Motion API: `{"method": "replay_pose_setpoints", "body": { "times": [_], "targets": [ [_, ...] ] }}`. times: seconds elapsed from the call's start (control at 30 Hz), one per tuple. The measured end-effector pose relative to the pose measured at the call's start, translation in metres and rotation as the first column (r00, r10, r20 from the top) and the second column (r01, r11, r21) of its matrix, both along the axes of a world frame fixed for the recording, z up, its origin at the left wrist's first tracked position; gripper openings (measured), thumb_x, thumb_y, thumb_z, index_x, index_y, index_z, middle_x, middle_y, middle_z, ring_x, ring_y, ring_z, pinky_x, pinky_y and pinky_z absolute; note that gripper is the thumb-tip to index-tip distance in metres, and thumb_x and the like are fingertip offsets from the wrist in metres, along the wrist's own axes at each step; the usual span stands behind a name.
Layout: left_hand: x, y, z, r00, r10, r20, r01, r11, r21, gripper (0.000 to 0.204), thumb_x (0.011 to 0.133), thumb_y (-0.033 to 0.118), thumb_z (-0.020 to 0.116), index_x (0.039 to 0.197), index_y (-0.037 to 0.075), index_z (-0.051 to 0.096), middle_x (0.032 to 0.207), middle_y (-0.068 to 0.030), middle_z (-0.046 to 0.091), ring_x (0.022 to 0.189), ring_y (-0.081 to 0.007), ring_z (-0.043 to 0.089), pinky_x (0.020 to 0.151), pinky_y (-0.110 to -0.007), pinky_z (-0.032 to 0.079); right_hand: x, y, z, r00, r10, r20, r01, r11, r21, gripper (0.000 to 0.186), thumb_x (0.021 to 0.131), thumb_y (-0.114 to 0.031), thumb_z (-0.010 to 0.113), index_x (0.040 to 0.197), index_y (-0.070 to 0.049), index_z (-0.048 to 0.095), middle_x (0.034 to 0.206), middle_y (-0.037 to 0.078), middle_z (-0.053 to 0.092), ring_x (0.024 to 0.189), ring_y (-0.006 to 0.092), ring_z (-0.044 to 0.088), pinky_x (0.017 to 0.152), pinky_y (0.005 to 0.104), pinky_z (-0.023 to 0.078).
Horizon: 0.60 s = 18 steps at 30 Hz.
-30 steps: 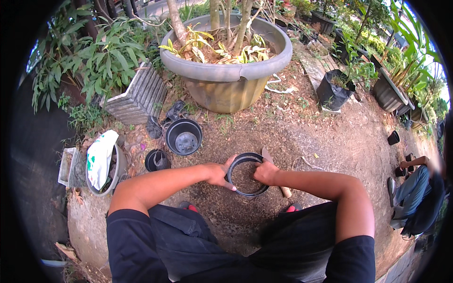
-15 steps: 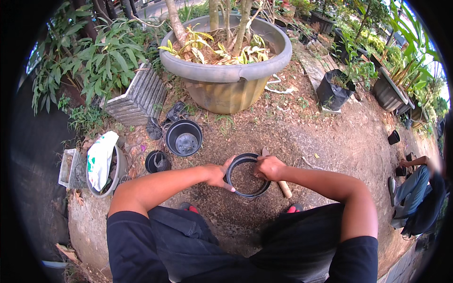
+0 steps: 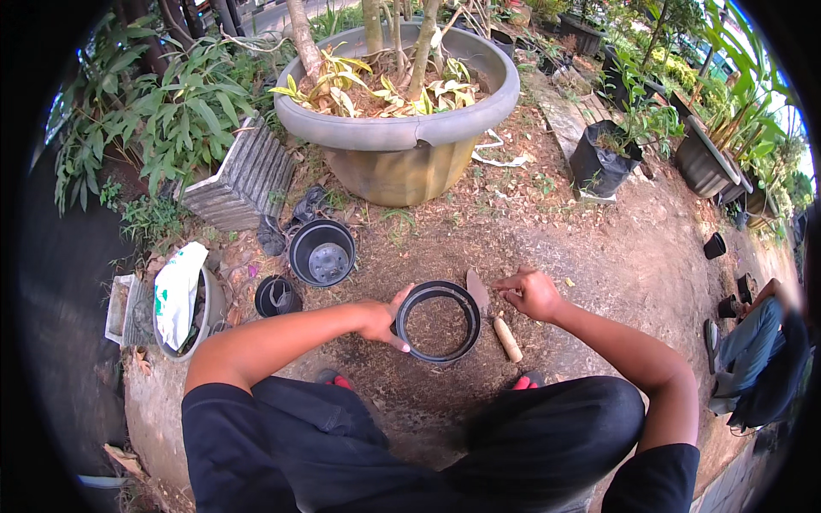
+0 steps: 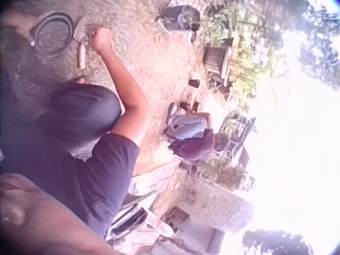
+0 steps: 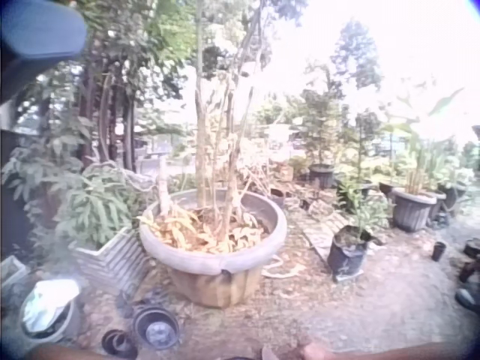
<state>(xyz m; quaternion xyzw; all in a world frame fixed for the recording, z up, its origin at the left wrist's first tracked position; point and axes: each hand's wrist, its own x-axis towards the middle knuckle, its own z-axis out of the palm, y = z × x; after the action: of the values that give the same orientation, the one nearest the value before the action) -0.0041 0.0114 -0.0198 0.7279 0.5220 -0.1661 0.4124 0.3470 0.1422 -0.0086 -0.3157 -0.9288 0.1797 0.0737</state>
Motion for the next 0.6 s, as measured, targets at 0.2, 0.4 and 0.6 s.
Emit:
{"method": "replay_pose_setpoints", "body": {
  "times": [0.2, 0.4, 0.6],
  "targets": [
    [0.025, 0.009, 0.019, 0.971, -0.023, -0.236, 0.011, 0.999, -0.052, 0.149, 0.075, 0.069, 0.078, 0.154, -0.001, -0.027, 0.138, -0.0324, 0.057, 0.126, -0.0419, 0.059, 0.103, -0.044, 0.047, 0.028, -0.032, -0.082, 0.939, -0.274, 0.208, 0.325, 0.904, -0.276, 0.067, 0.083, -0.041, 0.077, 0.14, -0.016, 0.053, 0.121, 0.015, 0.068, 0.118, 0.0348, 0.063, 0.095, 0.0466, 0.054],
    [0.018, 0.015, 0.01, 0.972, -0.113, -0.207, 0.104, 0.993, -0.054, 0.15, 0.075, 0.068, 0.078, 0.153, -0.005, -0.027, 0.135, -0.0341, 0.058, 0.122, -0.0418, 0.062, 0.102, -0.042, 0.048, 0.035, -0.05, -0.132, 0.848, -0.343, 0.405, 0.475, 0.83, -0.292, 0.069, 0.085, -0.047, 0.073, 0.14, -0.014, 0.049, 0.125, 0.021, 0.065, 0.118, 0.0381, 0.064, 0.099, 0.051, 0.052],
    [0.019, 0.018, 0.006, 0.963, -0.166, -0.215, 0.158, 0.986, -0.054, 0.15, 0.076, 0.067, 0.078, 0.15, -0.007, -0.03, 0.138, -0.0354, 0.055, 0.122, -0.0424, 0.062, 0.103, -0.043, 0.047, 0.03, -0.037, -0.143, 0.866, -0.384, 0.32, 0.48, 0.817, -0.318, 0.067, 0.08, -0.034, 0.075, 0.138, -0.014, 0.049, 0.12, 0.022, 0.063, 0.108, 0.0417, 0.065, 0.094, 0.0507, 0.053]
  ]
}}
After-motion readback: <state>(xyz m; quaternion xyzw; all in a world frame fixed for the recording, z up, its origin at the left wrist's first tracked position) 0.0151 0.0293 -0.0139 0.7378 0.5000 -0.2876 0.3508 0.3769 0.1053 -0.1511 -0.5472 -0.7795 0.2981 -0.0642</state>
